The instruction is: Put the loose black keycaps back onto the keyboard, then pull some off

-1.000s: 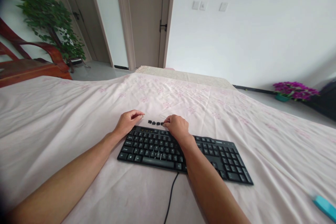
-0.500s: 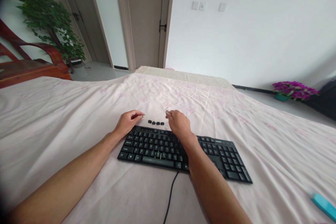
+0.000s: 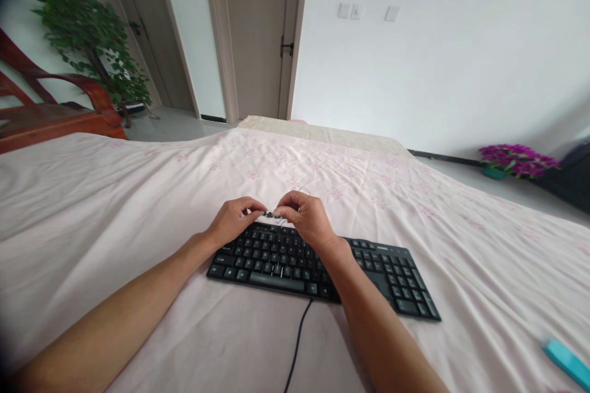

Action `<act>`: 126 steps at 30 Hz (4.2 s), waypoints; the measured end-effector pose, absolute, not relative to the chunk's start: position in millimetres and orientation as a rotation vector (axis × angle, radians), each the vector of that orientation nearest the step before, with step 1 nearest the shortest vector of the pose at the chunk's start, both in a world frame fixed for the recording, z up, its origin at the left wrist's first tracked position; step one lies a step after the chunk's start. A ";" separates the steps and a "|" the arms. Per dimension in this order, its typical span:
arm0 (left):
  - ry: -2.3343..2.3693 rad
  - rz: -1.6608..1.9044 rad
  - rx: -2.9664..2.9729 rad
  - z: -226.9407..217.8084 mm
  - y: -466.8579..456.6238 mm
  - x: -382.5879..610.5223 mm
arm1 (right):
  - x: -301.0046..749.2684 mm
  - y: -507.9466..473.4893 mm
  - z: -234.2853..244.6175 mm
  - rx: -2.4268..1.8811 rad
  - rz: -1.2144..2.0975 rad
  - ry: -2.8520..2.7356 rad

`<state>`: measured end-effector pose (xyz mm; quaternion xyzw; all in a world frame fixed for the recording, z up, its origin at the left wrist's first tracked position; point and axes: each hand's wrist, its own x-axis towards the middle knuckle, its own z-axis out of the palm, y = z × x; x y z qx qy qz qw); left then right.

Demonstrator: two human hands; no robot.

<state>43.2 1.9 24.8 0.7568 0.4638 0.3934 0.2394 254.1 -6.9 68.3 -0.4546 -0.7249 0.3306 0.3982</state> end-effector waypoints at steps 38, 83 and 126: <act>1.144 0.808 2.089 31.0 -1.9 42.9 | 240.0 1.4 57.6 -0.944 0.700 -2.268; 1.120 0.770 2.276 31.4 -6.6 63.2 | 241.1 -11.0 38.6 -0.914 0.655 -1.831; 1.011 1.122 1.403 28.4 10.2 61.2 | 241.3 -8.3 53.5 -1.256 0.125 -2.088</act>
